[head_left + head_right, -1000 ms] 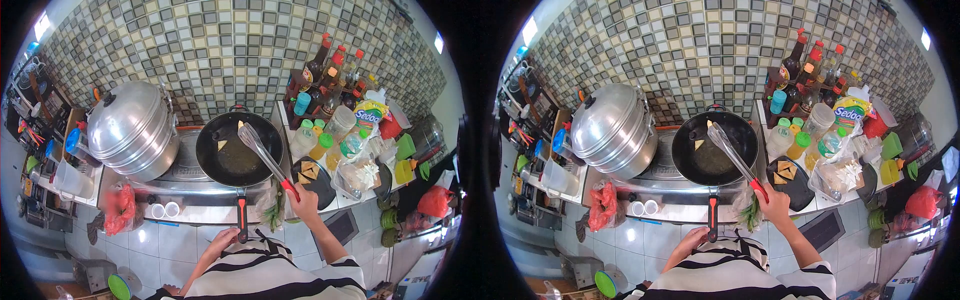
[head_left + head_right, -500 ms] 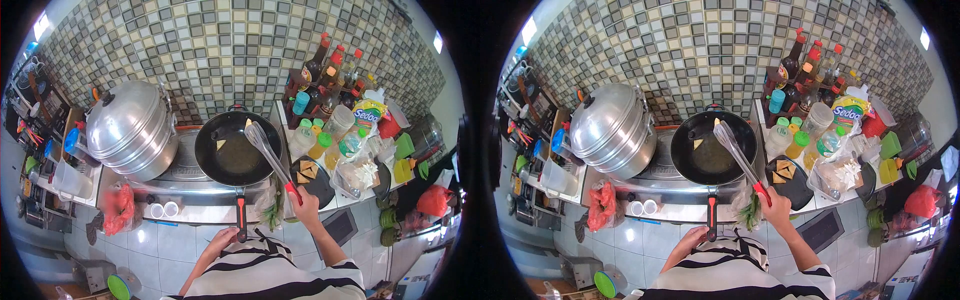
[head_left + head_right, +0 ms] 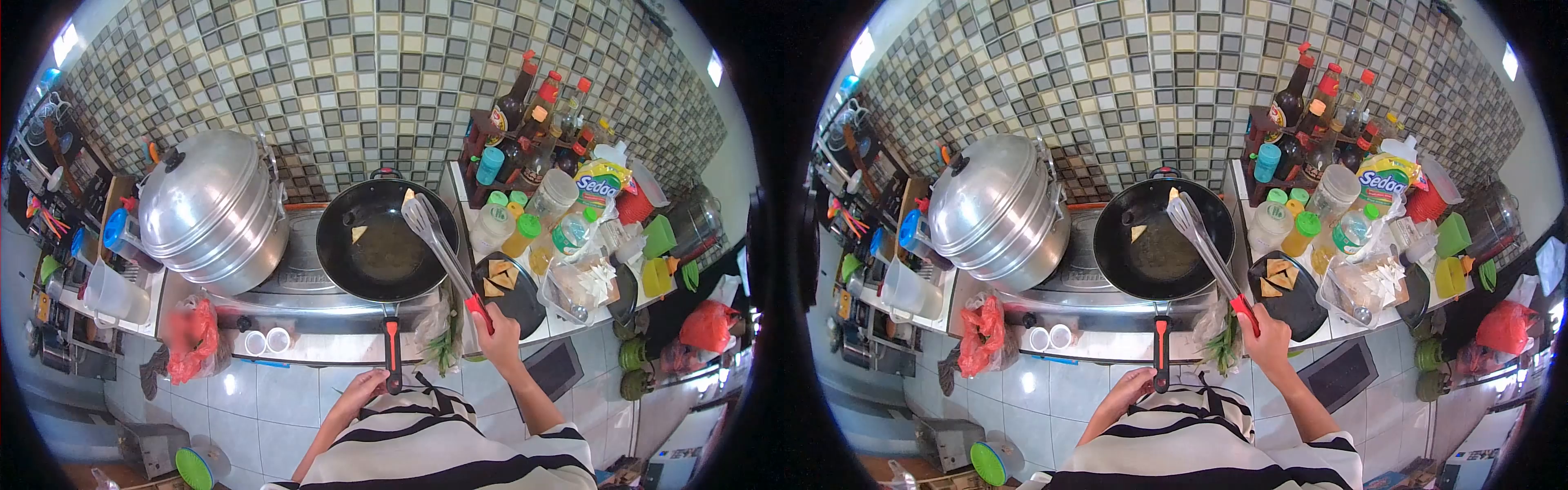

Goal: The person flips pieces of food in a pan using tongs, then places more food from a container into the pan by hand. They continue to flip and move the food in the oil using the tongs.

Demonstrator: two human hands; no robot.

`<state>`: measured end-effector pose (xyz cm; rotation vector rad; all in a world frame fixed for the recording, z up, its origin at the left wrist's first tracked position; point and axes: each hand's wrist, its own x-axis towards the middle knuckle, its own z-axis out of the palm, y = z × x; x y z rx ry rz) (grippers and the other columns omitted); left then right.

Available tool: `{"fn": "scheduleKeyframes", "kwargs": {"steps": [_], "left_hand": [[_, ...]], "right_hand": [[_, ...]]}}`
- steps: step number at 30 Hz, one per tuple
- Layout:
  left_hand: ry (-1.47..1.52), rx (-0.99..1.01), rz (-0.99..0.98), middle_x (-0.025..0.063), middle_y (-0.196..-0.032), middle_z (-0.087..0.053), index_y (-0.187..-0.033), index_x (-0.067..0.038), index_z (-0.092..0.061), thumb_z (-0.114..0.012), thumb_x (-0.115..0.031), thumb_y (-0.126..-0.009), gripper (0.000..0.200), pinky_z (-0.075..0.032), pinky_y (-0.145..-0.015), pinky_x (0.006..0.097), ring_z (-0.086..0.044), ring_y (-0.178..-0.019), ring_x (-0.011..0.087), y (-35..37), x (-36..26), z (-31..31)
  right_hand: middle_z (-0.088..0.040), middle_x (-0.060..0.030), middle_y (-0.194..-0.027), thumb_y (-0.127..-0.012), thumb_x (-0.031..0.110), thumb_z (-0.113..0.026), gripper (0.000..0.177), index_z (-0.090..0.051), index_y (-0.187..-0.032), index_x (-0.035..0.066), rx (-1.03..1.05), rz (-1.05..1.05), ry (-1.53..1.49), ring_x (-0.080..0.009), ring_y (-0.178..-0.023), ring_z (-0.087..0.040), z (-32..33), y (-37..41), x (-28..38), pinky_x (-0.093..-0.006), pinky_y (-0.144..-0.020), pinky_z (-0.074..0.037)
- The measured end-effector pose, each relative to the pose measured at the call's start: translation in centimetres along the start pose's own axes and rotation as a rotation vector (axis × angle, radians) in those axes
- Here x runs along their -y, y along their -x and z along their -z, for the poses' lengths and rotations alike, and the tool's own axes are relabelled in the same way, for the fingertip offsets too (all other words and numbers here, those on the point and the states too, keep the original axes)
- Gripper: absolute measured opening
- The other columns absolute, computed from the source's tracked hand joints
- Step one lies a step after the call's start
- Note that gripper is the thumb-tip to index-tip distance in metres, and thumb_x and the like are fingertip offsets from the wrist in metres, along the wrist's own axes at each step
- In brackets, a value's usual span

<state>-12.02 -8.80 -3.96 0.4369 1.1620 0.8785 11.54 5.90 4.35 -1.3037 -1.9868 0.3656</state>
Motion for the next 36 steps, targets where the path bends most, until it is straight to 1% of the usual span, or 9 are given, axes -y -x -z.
{"fn": "scheduleKeyframes", "kwargs": {"steps": [7, 14, 17, 19, 22, 25, 29, 31, 36], "left_hand": [[-0.006, 0.001, -0.009, -0.0006, -0.083, -0.058, -0.093, -0.006, -0.059, -0.050, -0.031, -0.087, 0.028, -0.041, -0.078, 0.0223, -0.052, -0.077, 0.0073, 0.3, -0.2, -0.2], [-0.004, -0.003, 0.010, 0.0003, -0.086, -0.060, -0.095, -0.006, -0.058, -0.049, -0.031, -0.087, 0.028, -0.041, -0.078, 0.0217, -0.052, -0.078, 0.0073, 0.5, -0.6, -0.4], [0.044, 0.009, 0.017, 0.0008, -0.088, -0.060, -0.096, -0.006, -0.058, -0.049, -0.031, -0.087, 0.028, -0.040, -0.079, 0.0215, -0.053, -0.078, 0.0074, 0.0, 0.3, 0.1], [0.037, -0.004, 0.012, 0.0005, -0.088, -0.060, -0.096, -0.007, -0.059, -0.050, -0.031, -0.087, 0.028, -0.040, -0.077, 0.0208, -0.053, -0.079, 0.0072, 0.2, 0.0, -0.1], [0.055, -0.011, 0.014, 0.0004, -0.088, -0.060, -0.096, -0.007, -0.059, -0.050, -0.032, -0.087, 0.028, -0.040, -0.076, 0.0204, -0.054, -0.081, 0.0071, 0.4, -0.3, -0.5], [0.053, -0.001, 0.006, 0.0024, -0.089, -0.060, -0.096, -0.005, -0.057, -0.050, -0.029, -0.087, 0.026, -0.041, -0.078, 0.0237, -0.055, -0.083, 0.0101, -0.1, 0.3, 0.0], [0.060, -0.010, 0.015, 0.0025, -0.089, -0.060, -0.096, -0.005, -0.057, -0.050, -0.028, -0.087, 0.026, -0.041, -0.078, 0.0242, -0.055, -0.083, 0.0102, 0.1, 0.2, -0.2], [0.068, -0.016, -0.015, 0.0007, -0.086, -0.060, -0.091, -0.008, -0.059, -0.051, -0.034, -0.086, 0.027, -0.040, -0.072, 0.0203, -0.050, -0.073, 0.0059, 0.0, 0.5, -0.2], [0.049, -0.032, -0.004, 0.0006, -0.084, -0.060, -0.090, -0.009, -0.059, -0.051, -0.034, -0.086, 0.027, -0.041, -0.071, 0.0199, -0.050, -0.073, 0.0049, -0.1, 0.7, 0.0]], "right_hand": [[-0.045, -0.0160, -0.049, -0.080, 0.022, -0.058, 0.024, -0.047, -0.071, 0.003, 0.021, -0.102, -0.090, -0.0333, -0.044, -0.050, 0.1, 0.4, -0.4, -0.0357, -0.041, -0.037], [-0.044, -0.0172, -0.050, -0.080, 0.021, -0.057, 0.025, -0.046, -0.069, 0.002, 0.011, -0.121, -0.080, -0.0337, -0.046, -0.050, -0.5, 2.7, -1.7, -0.0353, -0.042, -0.037], [-0.044, -0.0176, -0.051, -0.081, 0.022, -0.057, 0.026, -0.046, -0.068, 0.002, 0.056, -0.206, -0.064, -0.0329, -0.045, -0.049, -0.9, 4.2, -2.7, -0.0354, -0.043, -0.036], [-0.044, -0.0175, -0.051, -0.081, 0.023, -0.056, 0.027, -0.046, -0.069, 0.001, 0.098, -0.328, -0.069, -0.0320, -0.044, -0.047, -1.3, 5.3, -3.5, -0.0354, -0.043, -0.035], [-0.044, -0.0173, -0.051, -0.081, 0.025, -0.056, 0.029, -0.045, -0.068, 0.001, 0.120, -0.398, -0.093, -0.0321, -0.044, -0.047, -1.7, 6.5, -4.1, -0.0360, -0.043, -0.035], [-0.045, -0.0171, -0.051, -0.082, 0.026, -0.055, 0.030, -0.045, -0.068, 0.001, 0.122, -0.427, -0.055, -0.0324, -0.045, -0.047, -2.2, 7.4, -4.5, -0.0360, -0.044, -0.036], [-0.046, -0.0171, -0.052, -0.082, 0.027, -0.055, 0.031, -0.045, -0.068, 0.001, 0.091, -0.420, -0.043, -0.0330, -0.046, -0.048, -2.2, 7.8, -4.3, -0.0368, -0.044, -0.036], [-0.047, -0.0173, -0.052, -0.082, 0.027, -0.055, 0.031, -0.045, -0.068, 0.002, 0.076, -0.384, -0.042, -0.0338, -0.047, -0.049, -2.1, 7.9, -4.2, -0.0374, -0.044, -0.036], [-0.047, -0.0180, -0.052, -0.082, 0.026, -0.055, 0.030, -0.045, -0.068, 0.002, 0.069, -0.383, -0.028, -0.0346, -0.048, -0.050, -1.9, 8.2, -4.2, -0.0387, -0.044, -0.036]]}}
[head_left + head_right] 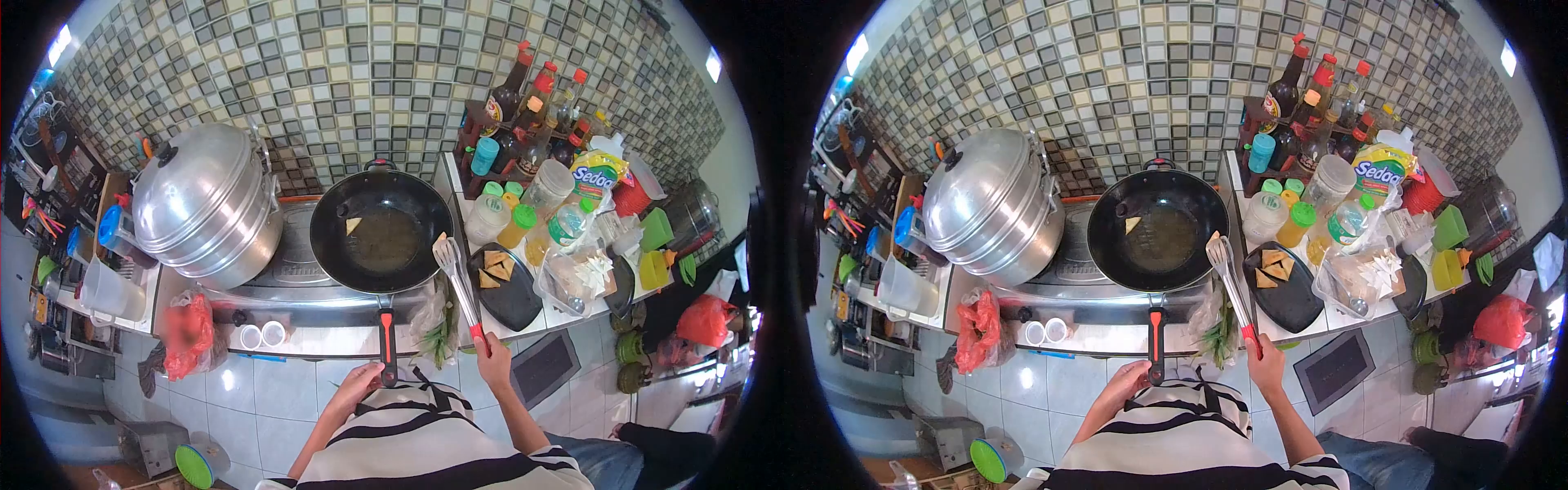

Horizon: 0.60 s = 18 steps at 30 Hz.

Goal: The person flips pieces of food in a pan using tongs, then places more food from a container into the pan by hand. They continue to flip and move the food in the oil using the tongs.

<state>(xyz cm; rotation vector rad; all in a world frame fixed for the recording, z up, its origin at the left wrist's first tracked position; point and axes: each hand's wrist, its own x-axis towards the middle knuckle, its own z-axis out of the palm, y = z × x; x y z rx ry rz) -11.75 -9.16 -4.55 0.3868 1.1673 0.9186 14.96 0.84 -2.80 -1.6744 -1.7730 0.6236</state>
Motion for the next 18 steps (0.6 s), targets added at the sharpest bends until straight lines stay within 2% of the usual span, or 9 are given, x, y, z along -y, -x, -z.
{"fn": "scheduleKeyframes", "kwargs": {"steps": [7, 18], "left_hand": [[0.021, 0.008, -0.002, 0.0009, -0.083, -0.060, -0.086, -0.009, -0.059, -0.051, -0.034, -0.086, 0.026, -0.041, -0.069, 0.0191, -0.049, -0.070, 0.0044, 0.03, -0.20, -0.17], [0.045, -0.016, 0.005, -0.0002, -0.082, -0.060, -0.089, -0.009, -0.059, -0.052, -0.032, -0.086, 0.024, -0.041, -0.070, 0.0200, -0.050, -0.070, 0.0050, 0.20, -0.35, -0.46]], "right_hand": [[-0.047, -0.0182, -0.052, -0.082, 0.027, -0.055, 0.030, -0.045, -0.069, 0.002, 0.007, 0.017, 0.004, -0.0352, -0.048, -0.050, -0.08, -0.03, 0.08, -0.0394, -0.045, -0.036], [-0.048, -0.0171, -0.052, -0.082, 0.027, -0.054, 0.029, -0.045, -0.070, 0.003, 0.016, 0.021, 0.057, -0.0359, -0.049, -0.051, 0.38, -0.35, -0.15, -0.0396, -0.045, -0.037]]}}
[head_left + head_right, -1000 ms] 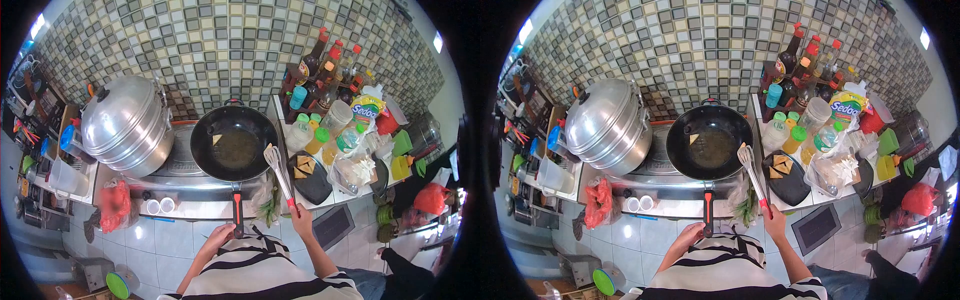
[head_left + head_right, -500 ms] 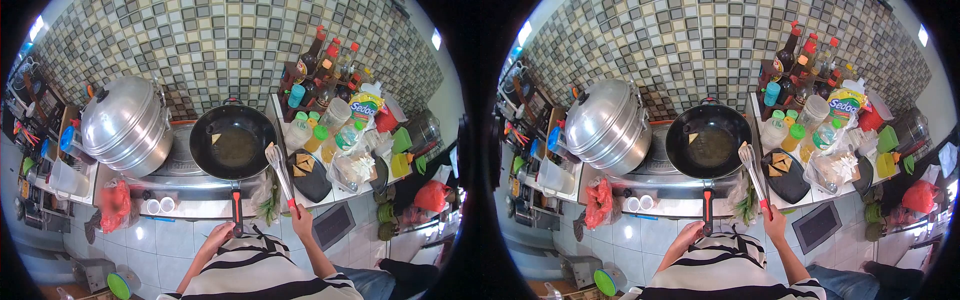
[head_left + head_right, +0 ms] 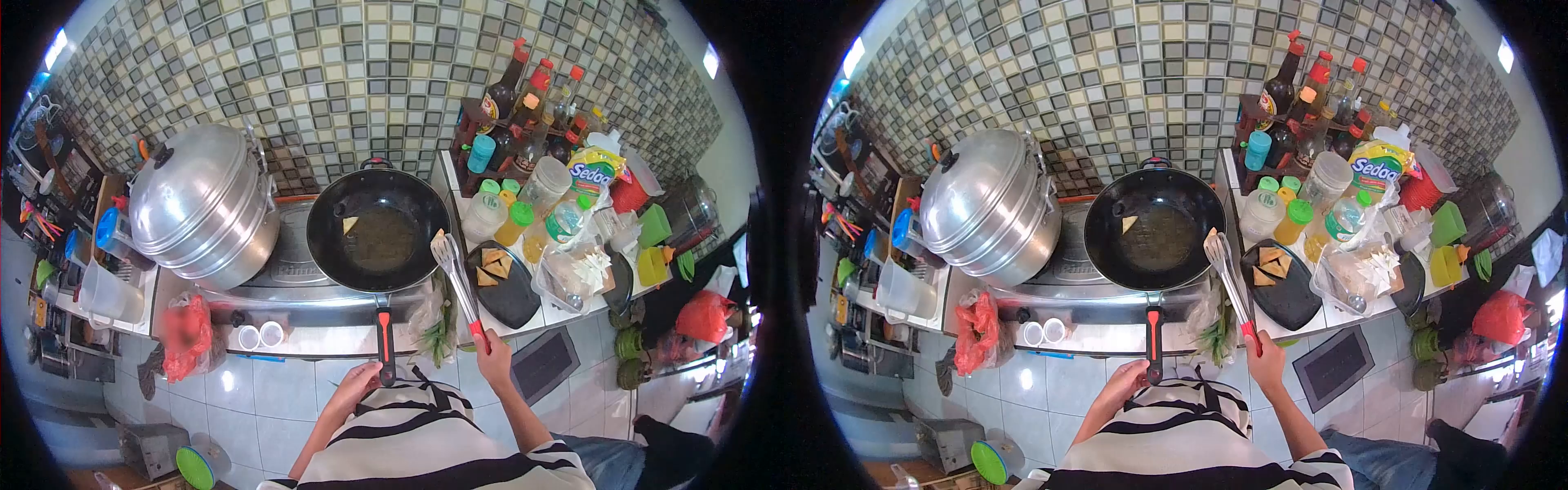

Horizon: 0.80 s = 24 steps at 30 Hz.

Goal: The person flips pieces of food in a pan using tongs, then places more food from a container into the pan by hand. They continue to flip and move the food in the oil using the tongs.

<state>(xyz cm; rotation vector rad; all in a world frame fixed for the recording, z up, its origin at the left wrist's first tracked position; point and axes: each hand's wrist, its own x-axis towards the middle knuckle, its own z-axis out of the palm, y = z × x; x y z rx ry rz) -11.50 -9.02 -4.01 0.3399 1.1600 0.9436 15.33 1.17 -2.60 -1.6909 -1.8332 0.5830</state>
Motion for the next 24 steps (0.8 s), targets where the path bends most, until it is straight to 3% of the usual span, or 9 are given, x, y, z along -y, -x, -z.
{"fn": "scheduleKeyframes", "kwargs": {"steps": [5, 7, 8, 10, 13, 16, 20, 24], "left_hand": [[0.015, -0.001, -0.002, -0.0010, -0.082, -0.060, -0.089, -0.009, -0.059, -0.052, -0.031, -0.086, 0.023, -0.041, -0.071, 0.0203, -0.051, -0.071, 0.0053, 0.2, -0.1, -0.2], [0.027, 0.020, -0.012, -0.0012, -0.082, -0.060, -0.089, -0.009, -0.059, -0.052, -0.030, -0.086, 0.022, -0.041, -0.071, 0.0208, -0.051, -0.072, 0.0058, 0.0, 0.1, 0.1], [0.027, 0.020, -0.011, -0.0012, -0.082, -0.060, -0.089, -0.009, -0.059, -0.052, -0.030, -0.086, 0.022, -0.041, -0.071, 0.0208, -0.051, -0.072, 0.0058, 0.0, 0.2, 0.1], [0.039, 0.004, -0.019, -0.0012, -0.081, -0.060, -0.090, -0.009, -0.059, -0.051, -0.029, -0.086, 0.022, -0.041, -0.071, 0.0209, -0.051, -0.071, 0.0060, 0.0, 0.2, 0.0], [0.065, 0.021, -0.033, -0.0006, -0.082, -0.060, -0.091, -0.008, -0.060, -0.051, -0.029, -0.086, 0.022, -0.041, -0.072, 0.0215, -0.052, -0.072, 0.0064, 0.1, 0.1, -0.1], [0.053, 0.024, -0.018, 0.0004, -0.085, -0.061, -0.092, -0.008, -0.060, -0.051, -0.028, -0.086, 0.023, -0.041, -0.073, 0.0221, -0.053, -0.075, 0.0070, -0.1, 0.3, 0.1], [0.044, 0.026, -0.002, 0.0014, -0.087, -0.061, -0.093, -0.007, -0.059, -0.051, -0.028, -0.086, 0.024, -0.041, -0.074, 0.0226, -0.054, -0.078, 0.0082, -0.1, 0.1, 0.0], [0.052, 0.042, 0.004, 0.0022, -0.089, -0.061, -0.094, -0.007, -0.059, -0.051, -0.028, -0.086, 0.024, -0.041, -0.075, 0.0229, -0.055, -0.082, 0.0096, -0.1, -0.1, -0.1]], "right_hand": [[-0.047, -0.0171, -0.053, -0.082, 0.026, -0.054, 0.029, -0.045, -0.069, 0.003, -0.019, -0.006, -0.020, -0.0333, -0.046, -0.048, 0.2, 0.0, 0.4, -0.0374, -0.044, -0.036], [-0.043, -0.0154, -0.051, -0.083, 0.025, -0.054, 0.029, -0.044, -0.068, 0.002, -0.026, -0.046, -0.094, -0.0250, -0.042, -0.045, 0.3, 0.0, 0.5, -0.0346, -0.044, -0.035], [-0.043, -0.0154, -0.051, -0.083, 0.025, -0.054, 0.029, -0.044, -0.068, 0.002, -0.026, -0.047, -0.093, -0.0250, -0.042, -0.045, 0.2, 0.0, 0.2, -0.0346, -0.044, -0.035], [-0.041, -0.0094, -0.048, -0.084, 0.023, -0.053, 0.029, -0.044, -0.067, 0.001, -0.036, -0.132, -0.255, -0.0141, -0.042, -0.041, 0.1, -0.1, -0.7, -0.0300, -0.042, -0.033], [-0.041, -0.0034, -0.047, -0.086, 0.023, -0.052, 0.030, -0.045, -0.066, 0.002, -0.059, -0.250, -0.402, -0.0078, -0.043, -0.041, 1.4, 0.3, -0.4, -0.0267, -0.041, -0.032], [-0.041, 0.0019, -0.048, -0.087, 0.023, -0.051, 0.031, -0.044, -0.063, 0.005, -0.103, -0.341, -0.364, -0.0044, -0.042, -0.040, 2.8, 1.0, 0.0, -0.0221, -0.038, -0.030], [-0.041, 0.0013, -0.047, -0.087, 0.023, -0.051, 0.033, -0.043, -0.061, 0.004, -0.166, -0.339, -0.304, -0.0049, -0.041, -0.040, 2.7, 2.8, -2.3, -0.0227, -0.038, -0.031], [-0.041, -0.0072, -0.048, -0.085, 0.023, -0.052, 0.032, -0.043, -0.063, 0.001, -0.162, -0.339, -0.204, -0.0126, -0.041, -0.041, 2.0, 3.8, -3.7, -0.0291, -0.041, -0.032]]}}
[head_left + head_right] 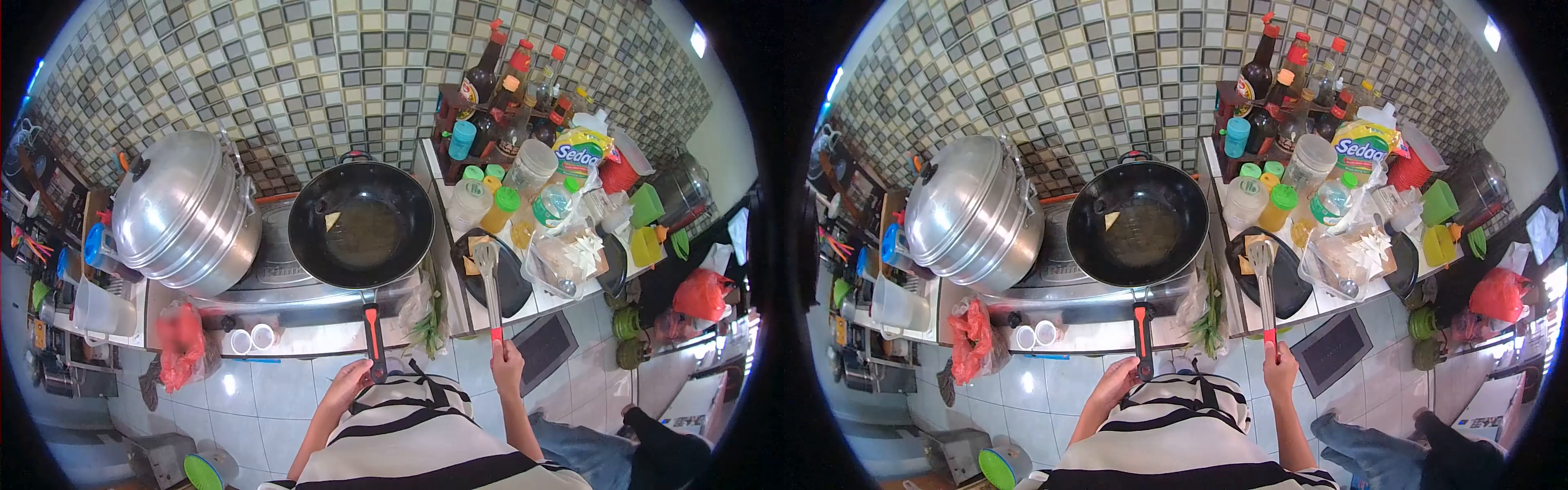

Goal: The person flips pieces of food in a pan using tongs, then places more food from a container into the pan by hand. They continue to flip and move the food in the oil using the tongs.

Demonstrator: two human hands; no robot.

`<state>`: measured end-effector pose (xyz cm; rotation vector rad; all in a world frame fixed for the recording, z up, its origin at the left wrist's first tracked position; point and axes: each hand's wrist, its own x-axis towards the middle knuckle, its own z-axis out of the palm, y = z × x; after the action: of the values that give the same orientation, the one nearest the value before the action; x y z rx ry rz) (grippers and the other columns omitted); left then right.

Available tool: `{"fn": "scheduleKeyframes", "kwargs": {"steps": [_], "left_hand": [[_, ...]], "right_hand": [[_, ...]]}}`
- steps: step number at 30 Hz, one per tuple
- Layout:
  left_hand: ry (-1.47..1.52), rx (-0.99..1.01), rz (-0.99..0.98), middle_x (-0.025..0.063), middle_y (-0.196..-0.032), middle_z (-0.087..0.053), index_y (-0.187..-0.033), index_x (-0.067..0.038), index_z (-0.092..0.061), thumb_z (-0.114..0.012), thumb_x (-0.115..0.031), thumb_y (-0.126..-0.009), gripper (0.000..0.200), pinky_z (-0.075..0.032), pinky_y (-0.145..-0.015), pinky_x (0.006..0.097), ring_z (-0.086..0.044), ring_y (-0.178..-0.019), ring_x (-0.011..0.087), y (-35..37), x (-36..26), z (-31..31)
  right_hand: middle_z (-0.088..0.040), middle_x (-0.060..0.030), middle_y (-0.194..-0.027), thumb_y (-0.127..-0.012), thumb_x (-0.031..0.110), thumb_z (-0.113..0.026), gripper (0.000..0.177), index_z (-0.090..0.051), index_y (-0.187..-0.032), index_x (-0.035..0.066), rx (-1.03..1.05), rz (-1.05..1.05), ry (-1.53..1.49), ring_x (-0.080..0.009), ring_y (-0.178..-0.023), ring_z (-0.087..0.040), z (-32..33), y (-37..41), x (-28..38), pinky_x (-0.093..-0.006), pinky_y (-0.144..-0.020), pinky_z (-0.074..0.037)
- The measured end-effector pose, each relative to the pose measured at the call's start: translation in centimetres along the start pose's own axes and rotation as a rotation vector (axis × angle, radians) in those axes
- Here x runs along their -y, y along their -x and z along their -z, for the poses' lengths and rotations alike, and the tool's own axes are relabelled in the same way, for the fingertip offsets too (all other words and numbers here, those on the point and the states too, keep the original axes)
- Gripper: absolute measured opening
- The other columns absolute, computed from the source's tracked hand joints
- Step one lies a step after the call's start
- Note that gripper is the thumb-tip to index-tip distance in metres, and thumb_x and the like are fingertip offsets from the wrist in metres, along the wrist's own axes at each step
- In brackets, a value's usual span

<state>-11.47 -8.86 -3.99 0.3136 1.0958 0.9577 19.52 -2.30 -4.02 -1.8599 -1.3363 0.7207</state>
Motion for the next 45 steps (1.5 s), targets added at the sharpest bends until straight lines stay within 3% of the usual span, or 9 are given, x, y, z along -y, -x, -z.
{"fn": "scheduleKeyframes", "kwargs": {"steps": [5, 7, 17, 19, 23, 32, 37, 43, 45], "left_hand": [[-0.024, -0.008, 0.005, 0.0026, -0.089, -0.061, -0.095, -0.006, -0.059, -0.051, -0.028, -0.086, 0.025, -0.042, -0.076, 0.0235, -0.055, -0.083, 0.0100, -0.1, 0.0, 0.0], [-0.021, -0.002, -0.003, 0.0027, -0.089, -0.061, -0.096, -0.006, -0.058, -0.050, -0.028, -0.087, 0.025, -0.042, -0.075, 0.0232, -0.055, -0.082, 0.0101, -0.2, 0.2, 0.1], [-0.101, -0.012, 0.022, 0.0007, -0.088, -0.060, -0.095, -0.007, -0.058, -0.050, -0.029, -0.087, 0.025, -0.040, -0.073, 0.0207, -0.053, -0.081, 0.0070, 0.1, -0.4, -0.2], [-0.091, -0.027, 0.035, 0.0004, -0.088, -0.060, -0.095, -0.007, -0.059, -0.050, -0.030, -0.087, 0.026, -0.040, -0.073, 0.0201, -0.052, -0.080, 0.0064, 0.4, -0.7, -0.5], [-0.104, -0.034, 0.037, 0.0004, -0.088, -0.060, -0.095, -0.007, -0.059, -0.050, -0.031, -0.086, 0.027, -0.040, -0.074, 0.0202, -0.052, -0.079, 0.0061, 0.0, -0.4, -0.1], [-0.095, -0.009, 0.007, -0.0005, -0.084, -0.060, -0.091, -0.009, -0.059, -0.051, -0.033, -0.086, 0.026, -0.039, -0.074, 0.0194, -0.051, -0.076, 0.0056, 0.0, -0.1, 0.0], [-0.091, -0.024, 0.006, -0.0017, -0.083, -0.058, -0.086, -0.009, -0.059, -0.051, -0.032, -0.086, 0.024, -0.039, -0.074, 0.0193, -0.049, -0.073, 0.0053, -0.1, 0.0, 0.0], [-0.107, 0.009, -0.008, 0.0022, -0.090, -0.060, -0.097, -0.006, -0.057, -0.048, -0.031, -0.088, 0.028, -0.039, -0.079, 0.0230, -0.054, -0.085, 0.0094, 0.3, -0.4, 0.0], [-0.133, 0.023, -0.005, 0.0024, -0.089, -0.060, -0.097, -0.006, -0.057, -0.048, -0.030, -0.088, 0.027, -0.039, -0.079, 0.0230, -0.054, -0.084, 0.0092, 0.3, -0.6, 0.1]], "right_hand": [[-0.039, -0.0135, -0.051, -0.084, 0.023, -0.053, 0.032, -0.043, -0.065, 0.000, -0.032, 0.064, 0.081, -0.0200, -0.043, -0.039, -0.4, 0.1, -0.5, -0.0334, -0.043, -0.033], [-0.040, -0.0049, -0.046, -0.085, 0.023, -0.052, 0.035, -0.041, -0.060, 0.002, -0.075, 0.107, 0.108, -0.0101, -0.041, -0.041, -0.4, 0.0, -0.1, -0.0283, -0.040, -0.033], [-0.042, -0.0046, -0.048, -0.085, 0.024, -0.053, 0.032, -0.044, -0.065, 0.001, -0.102, 0.086, 0.014, -0.0102, -0.043, -0.041, -1.3, -0.9, 1.4, -0.0284, -0.041, -0.033], [-0.045, -0.0147, -0.052, -0.084, 0.025, -0.053, 0.029, -0.047, -0.071, 0.000, -0.049, 0.071, 0.022, -0.0242, -0.044, -0.044, -1.3, -0.9, 3.9, -0.0335, -0.045, -0.036], [-0.050, -0.0160, -0.054, -0.084, 0.029, -0.052, 0.030, -0.048, -0.073, 0.002, -0.029, 0.234, 0.126, -0.0317, -0.048, -0.051, -2.3, -1.2, 7.9, -0.0368, -0.046, -0.038], [-0.059, -0.0204, -0.065, -0.080, 0.041, -0.049, 0.039, -0.054, -0.080, 0.002, 0.278, 0.408, 0.454, -0.0387, -0.063, -0.059, -9.0, -4.5, 16.4, -0.0469, -0.056, -0.047], [-0.063, -0.0182, -0.078, -0.078, 0.041, -0.051, 0.041, -0.063, -0.081, 0.001, 0.429, 0.384, 0.593, -0.0346, -0.076, -0.061, -13.8, -8.9, 20.9, -0.0435, -0.069, -0.048], [-0.064, -0.0145, -0.078, -0.077, 0.044, -0.054, 0.044, -0.064, -0.083, 0.001, 0.770, 0.243, 0.624, -0.0281, -0.080, -0.063, -16.3, -12.7, 24.1, -0.0383, -0.070, -0.048], [-0.064, -0.0139, -0.077, -0.076, 0.044, -0.054, 0.043, -0.064, -0.084, 0.002, 0.736, 0.287, 0.634, -0.0279, -0.079, -0.063, -17.3, -13.3, 23.6, -0.0383, -0.070, -0.048]]}}
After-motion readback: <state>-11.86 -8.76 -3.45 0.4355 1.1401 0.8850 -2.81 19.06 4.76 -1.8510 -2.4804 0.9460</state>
